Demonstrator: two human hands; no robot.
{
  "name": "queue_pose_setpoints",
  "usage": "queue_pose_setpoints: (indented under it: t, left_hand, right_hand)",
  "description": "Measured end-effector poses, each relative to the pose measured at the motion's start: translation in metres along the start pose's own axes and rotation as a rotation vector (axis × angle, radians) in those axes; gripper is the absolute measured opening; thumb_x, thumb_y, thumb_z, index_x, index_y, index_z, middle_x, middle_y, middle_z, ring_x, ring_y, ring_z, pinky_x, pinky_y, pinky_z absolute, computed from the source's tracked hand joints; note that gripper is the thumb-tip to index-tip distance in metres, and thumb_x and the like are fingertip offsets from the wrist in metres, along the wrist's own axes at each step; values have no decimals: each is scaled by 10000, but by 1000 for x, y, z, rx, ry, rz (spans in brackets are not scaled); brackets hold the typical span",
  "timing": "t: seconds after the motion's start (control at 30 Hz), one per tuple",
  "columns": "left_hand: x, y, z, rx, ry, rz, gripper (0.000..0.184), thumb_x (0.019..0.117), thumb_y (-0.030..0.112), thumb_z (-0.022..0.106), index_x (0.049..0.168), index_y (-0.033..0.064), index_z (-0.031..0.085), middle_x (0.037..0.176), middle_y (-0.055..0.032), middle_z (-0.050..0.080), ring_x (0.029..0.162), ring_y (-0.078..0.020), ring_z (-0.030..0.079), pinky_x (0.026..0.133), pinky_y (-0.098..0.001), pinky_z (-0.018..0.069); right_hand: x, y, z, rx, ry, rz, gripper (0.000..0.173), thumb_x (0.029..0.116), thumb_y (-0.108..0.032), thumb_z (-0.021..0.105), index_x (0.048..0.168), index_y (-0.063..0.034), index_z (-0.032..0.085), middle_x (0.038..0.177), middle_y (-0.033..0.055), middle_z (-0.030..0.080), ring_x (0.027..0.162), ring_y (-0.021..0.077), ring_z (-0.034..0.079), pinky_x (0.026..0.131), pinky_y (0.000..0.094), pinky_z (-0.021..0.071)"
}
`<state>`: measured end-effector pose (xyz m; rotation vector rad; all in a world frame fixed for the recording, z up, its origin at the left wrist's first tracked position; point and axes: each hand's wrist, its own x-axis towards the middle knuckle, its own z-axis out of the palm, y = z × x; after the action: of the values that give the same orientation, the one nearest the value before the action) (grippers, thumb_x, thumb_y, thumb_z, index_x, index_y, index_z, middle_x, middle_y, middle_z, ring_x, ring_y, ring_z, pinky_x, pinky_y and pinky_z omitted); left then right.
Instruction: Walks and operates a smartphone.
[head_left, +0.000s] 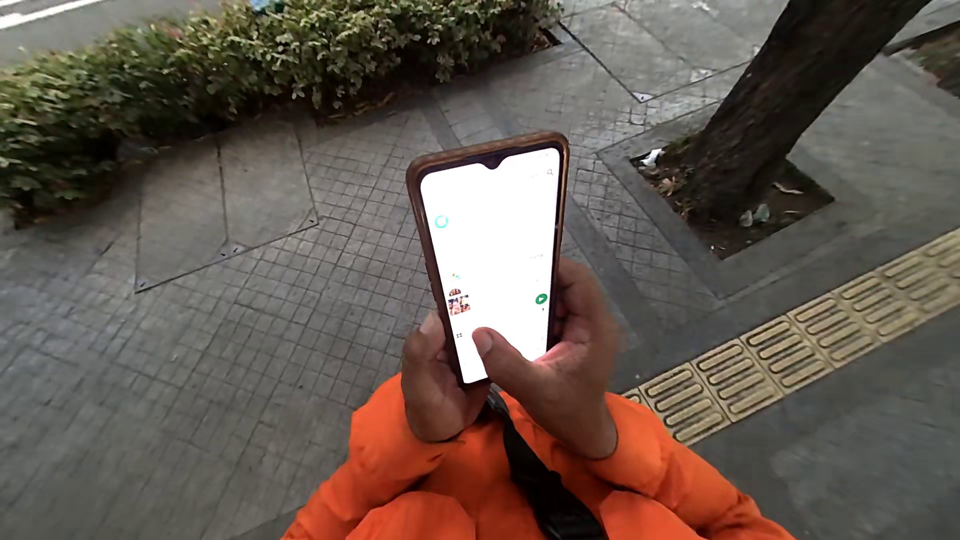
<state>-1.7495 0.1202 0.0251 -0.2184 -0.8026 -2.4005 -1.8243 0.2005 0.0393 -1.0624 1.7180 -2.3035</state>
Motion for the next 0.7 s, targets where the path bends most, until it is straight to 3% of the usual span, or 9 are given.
queue_pose_setpoints:
  t: [0.23, 0.37, 0.7]
  left_hand:
    - [2, 4, -8, -102, -66, -104, 374, 1032, 373, 548, 1254, 118, 708, 1159, -72, 752, 1104, -151, 712, 968, -359, 581]
    - [2, 1, -10, -108, -56, -106, 373, 1034, 368, 541, 1248, 115, 711, 1153, -78, 753, 1102, -160, 713, 970, -371, 579]
    - [2, -3, -11, -90, -40, -91, 379, 1039, 378, 531, 1248, 114, 706, 1147, -75, 751, 1094, -154, 712, 969, -367, 577]
  right_hand:
    - [-4, 4, -12, 98, -102, 35, 465, 923, -199, 688, 1342, -76, 528, 1016, -51, 709, 853, 12, 693, 723, 203, 613]
    - [-4, 5, -14, 91, -89, 22, 442, 908, -126, 663, 1326, -57, 538, 990, -45, 714, 821, 7, 688, 698, 190, 605]
    - [-2, 7, -11, 67, -46, 21, 423, 901, -93, 676, 1302, -43, 551, 979, -22, 718, 813, 32, 701, 696, 209, 618]
